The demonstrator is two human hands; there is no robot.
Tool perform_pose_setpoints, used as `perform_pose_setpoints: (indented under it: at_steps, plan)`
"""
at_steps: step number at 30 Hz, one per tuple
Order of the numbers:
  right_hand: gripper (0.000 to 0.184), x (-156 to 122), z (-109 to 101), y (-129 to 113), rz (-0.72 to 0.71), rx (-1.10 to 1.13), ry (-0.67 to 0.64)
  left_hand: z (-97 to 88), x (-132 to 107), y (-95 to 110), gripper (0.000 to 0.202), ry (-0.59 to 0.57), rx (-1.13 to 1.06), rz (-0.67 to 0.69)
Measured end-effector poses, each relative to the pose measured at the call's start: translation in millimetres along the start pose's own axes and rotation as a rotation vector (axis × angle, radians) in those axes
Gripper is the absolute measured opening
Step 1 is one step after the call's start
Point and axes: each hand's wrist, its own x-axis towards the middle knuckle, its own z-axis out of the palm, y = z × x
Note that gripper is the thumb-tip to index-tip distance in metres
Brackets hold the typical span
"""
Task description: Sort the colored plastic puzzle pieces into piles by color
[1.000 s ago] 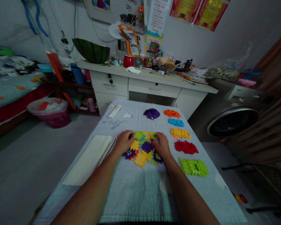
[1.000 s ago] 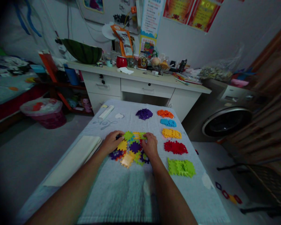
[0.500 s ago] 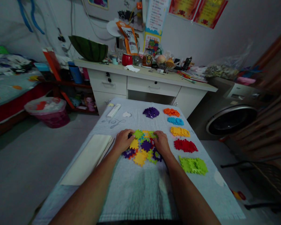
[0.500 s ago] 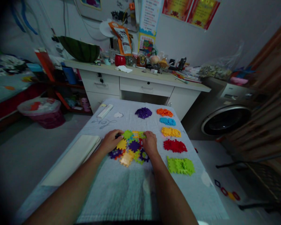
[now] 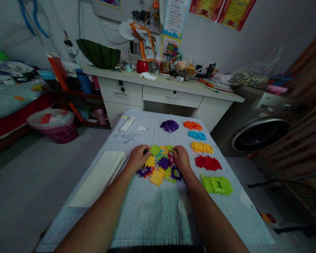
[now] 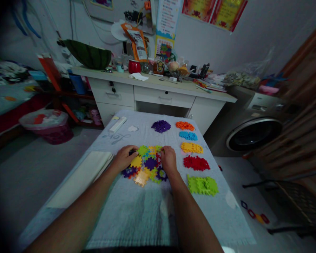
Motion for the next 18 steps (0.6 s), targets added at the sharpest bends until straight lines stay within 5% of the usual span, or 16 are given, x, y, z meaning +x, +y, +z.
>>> perform_pose_setpoints:
  at_steps: [12,18]
  plan:
    - [0.03,-1.4,-24.2,-4.8,0.096,0.165,0.236,1.2,0.3,-1.9,0.021,-0.006,0.002,-0.003]
    - [0.028,-1.8,-60.4,-5.8,0.116,0.263,0.093,1.6,1.5,-2.3,0.022,0.007,-0.009,-0.006]
